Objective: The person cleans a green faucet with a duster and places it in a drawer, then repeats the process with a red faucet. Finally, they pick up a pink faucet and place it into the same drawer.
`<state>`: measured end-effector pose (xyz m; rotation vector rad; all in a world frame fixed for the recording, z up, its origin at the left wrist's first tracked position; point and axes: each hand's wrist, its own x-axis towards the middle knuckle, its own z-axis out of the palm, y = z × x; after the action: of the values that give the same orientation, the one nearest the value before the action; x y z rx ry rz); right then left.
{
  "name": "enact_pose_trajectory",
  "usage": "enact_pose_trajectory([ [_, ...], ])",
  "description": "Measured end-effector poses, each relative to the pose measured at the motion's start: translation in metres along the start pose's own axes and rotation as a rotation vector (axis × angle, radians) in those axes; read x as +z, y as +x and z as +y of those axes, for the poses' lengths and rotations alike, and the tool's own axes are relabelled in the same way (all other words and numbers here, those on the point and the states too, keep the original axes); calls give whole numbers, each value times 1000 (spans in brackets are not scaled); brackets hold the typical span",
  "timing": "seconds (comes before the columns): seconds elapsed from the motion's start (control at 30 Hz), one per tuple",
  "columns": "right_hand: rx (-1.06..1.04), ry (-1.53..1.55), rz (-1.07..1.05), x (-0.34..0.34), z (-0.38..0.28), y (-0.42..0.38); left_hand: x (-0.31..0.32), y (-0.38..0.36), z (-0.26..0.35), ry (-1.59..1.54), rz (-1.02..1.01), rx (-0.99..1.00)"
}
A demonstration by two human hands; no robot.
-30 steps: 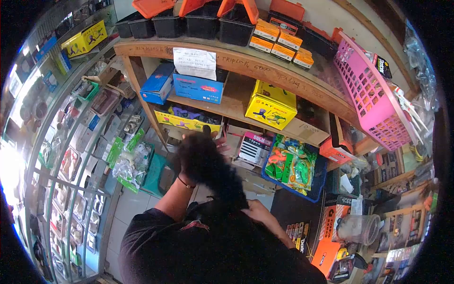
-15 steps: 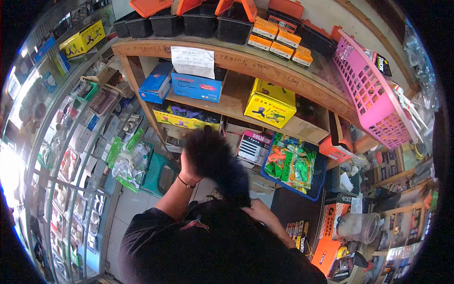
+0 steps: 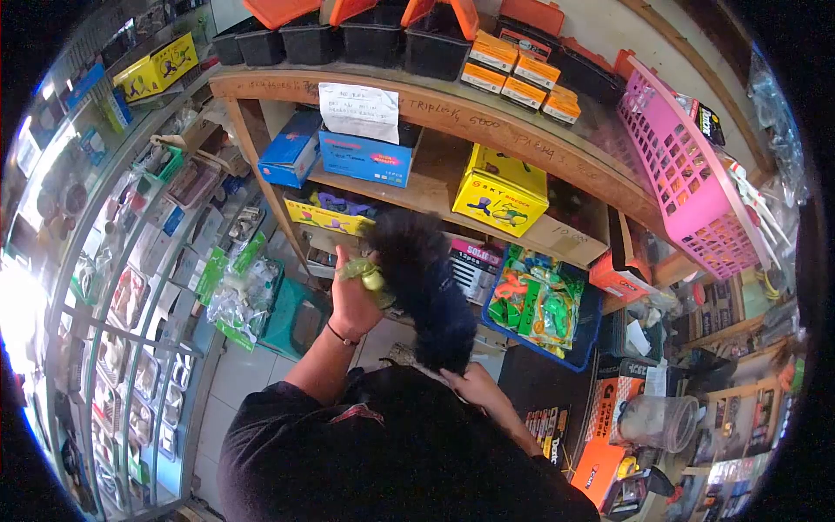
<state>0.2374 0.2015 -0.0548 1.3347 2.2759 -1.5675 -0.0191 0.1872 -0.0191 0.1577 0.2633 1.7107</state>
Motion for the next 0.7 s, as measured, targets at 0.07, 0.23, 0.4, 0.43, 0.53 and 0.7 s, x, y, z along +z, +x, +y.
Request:
enact_pose_trajectory([
  [0.07, -154, -212, -24, 6, 19, 9, 9, -2, -1, 3, -24, 19],
  [0.23, -114, -21, 41, -3, 2, -2, 12, -3, 0, 58, -81, 21],
  [0.4, -353, -50, 60, 0, 39, 8, 0, 5, 0, 66, -441, -105],
  [0.43, -192, -3, 83, -6, 23, 0, -2, 4, 0, 28, -237, -76],
  [0.53, 140, -123, 18, -19, -27, -21, 1, 3, -1, 22, -145, -76],
  [0.7, -325, 25, 102, -2, 26, -4, 9, 5, -6, 32, -214, -58],
])
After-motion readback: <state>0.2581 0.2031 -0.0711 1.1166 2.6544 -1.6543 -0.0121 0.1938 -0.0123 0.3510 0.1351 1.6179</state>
